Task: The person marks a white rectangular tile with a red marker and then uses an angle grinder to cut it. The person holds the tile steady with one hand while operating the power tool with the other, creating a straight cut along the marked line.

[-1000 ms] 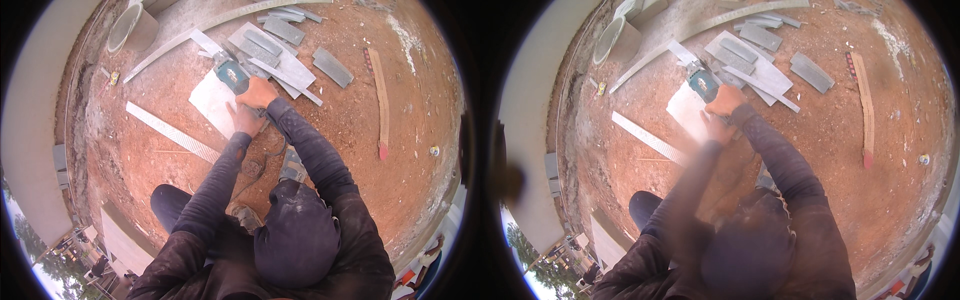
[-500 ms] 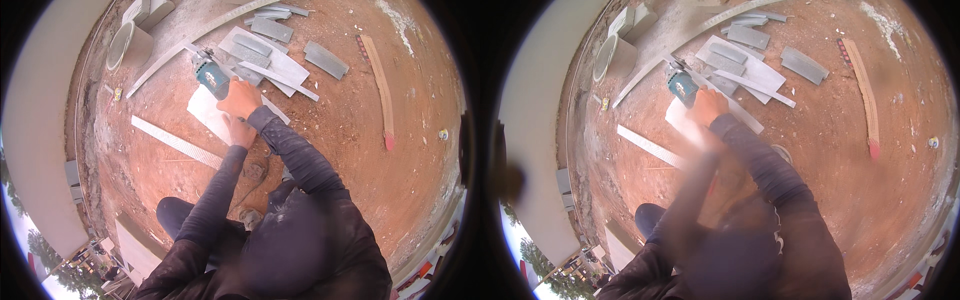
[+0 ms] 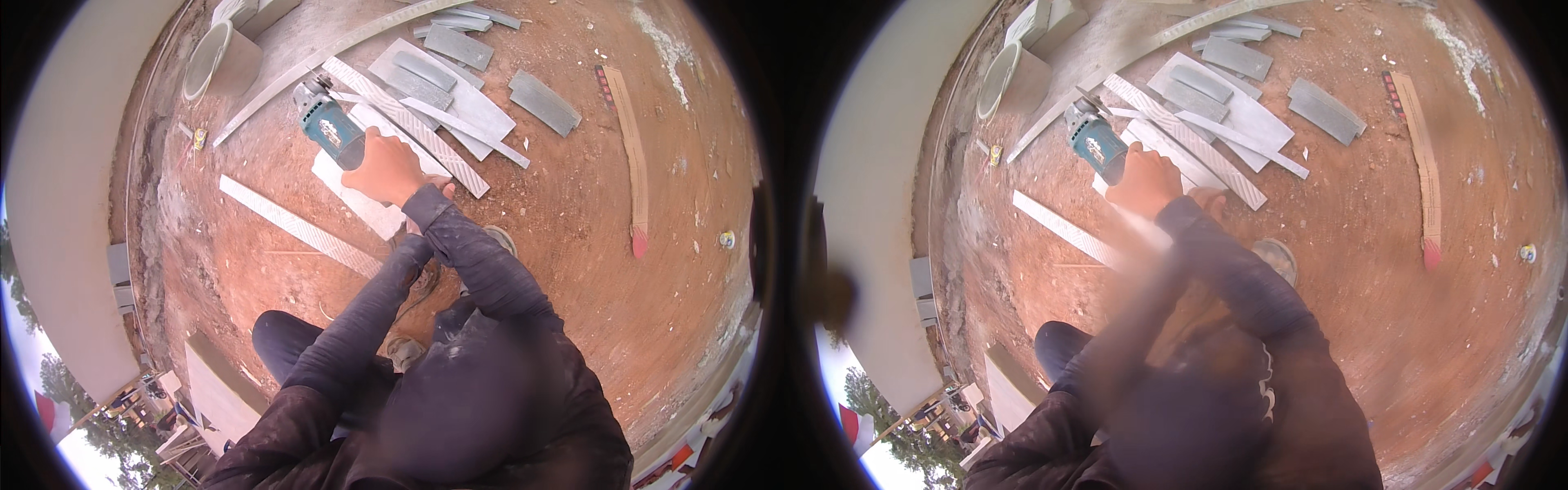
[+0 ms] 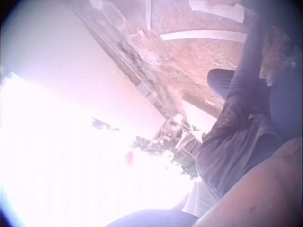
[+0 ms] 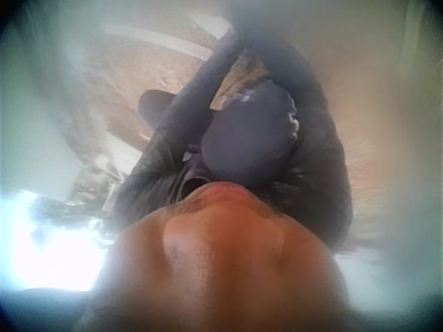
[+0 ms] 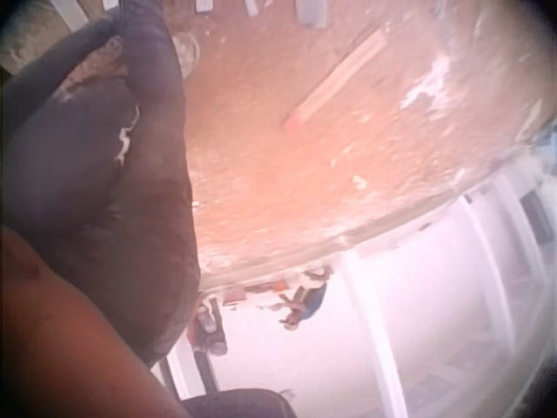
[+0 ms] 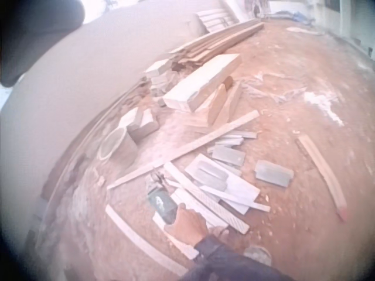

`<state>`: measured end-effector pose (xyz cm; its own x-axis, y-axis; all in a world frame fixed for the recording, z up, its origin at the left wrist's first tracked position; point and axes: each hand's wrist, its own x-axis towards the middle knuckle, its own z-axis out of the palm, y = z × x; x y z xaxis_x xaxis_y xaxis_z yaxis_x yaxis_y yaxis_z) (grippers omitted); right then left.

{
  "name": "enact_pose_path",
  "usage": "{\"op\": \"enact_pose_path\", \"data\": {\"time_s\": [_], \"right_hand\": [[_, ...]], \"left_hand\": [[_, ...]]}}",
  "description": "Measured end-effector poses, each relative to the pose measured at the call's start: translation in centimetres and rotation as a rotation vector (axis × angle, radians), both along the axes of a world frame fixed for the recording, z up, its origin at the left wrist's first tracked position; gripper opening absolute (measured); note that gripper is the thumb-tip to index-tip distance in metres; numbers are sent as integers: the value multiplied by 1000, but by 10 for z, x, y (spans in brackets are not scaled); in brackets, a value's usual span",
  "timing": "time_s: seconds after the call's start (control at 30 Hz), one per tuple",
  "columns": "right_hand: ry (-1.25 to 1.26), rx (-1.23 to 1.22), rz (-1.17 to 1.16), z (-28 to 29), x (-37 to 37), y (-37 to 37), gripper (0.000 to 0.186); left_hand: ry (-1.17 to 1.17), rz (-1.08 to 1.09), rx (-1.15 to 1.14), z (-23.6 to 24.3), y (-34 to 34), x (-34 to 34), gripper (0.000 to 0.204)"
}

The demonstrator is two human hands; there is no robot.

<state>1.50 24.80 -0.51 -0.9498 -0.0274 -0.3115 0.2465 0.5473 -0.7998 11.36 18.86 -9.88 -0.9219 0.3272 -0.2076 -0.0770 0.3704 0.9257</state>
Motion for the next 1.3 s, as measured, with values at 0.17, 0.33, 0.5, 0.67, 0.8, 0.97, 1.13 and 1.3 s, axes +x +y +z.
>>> {"op": "enact_pose_path", "data": {"time_s": [0.17, 0.33, 0.5, 0.67, 0.8, 0.97, 1.13, 1.3], "right_hand": [[12, 39, -102, 6, -5, 39, 60], [60, 112, -279, 4, 0, 91, 55], [92, 55, -398, 7, 11, 115, 46], [64, 86, -458, -1, 29, 158, 40], [81, 3, -450, 0, 30, 142, 38], [67, 15, -458, 3, 35, 148, 36], [70, -90, -464, 6, 32, 145, 33], [56, -80, -475, -3, 29, 158, 28]], "left_hand": [[27, 9, -6, -1, 41, 4, 54], [-4, 226, -291, -24, 110, -12, 66], [-188, 394, -581, -50, 138, -31, 79], [-295, 447, -456, -31, 148, 20, 82], [-402, 803, -372, -86, 131, 35, 67], [-508, 717, -109, -92, 128, 6, 52], [-608, 751, 4, -91, 127, -10, 40], [-285, 615, -94, -62, 121, -10, 35]]}}
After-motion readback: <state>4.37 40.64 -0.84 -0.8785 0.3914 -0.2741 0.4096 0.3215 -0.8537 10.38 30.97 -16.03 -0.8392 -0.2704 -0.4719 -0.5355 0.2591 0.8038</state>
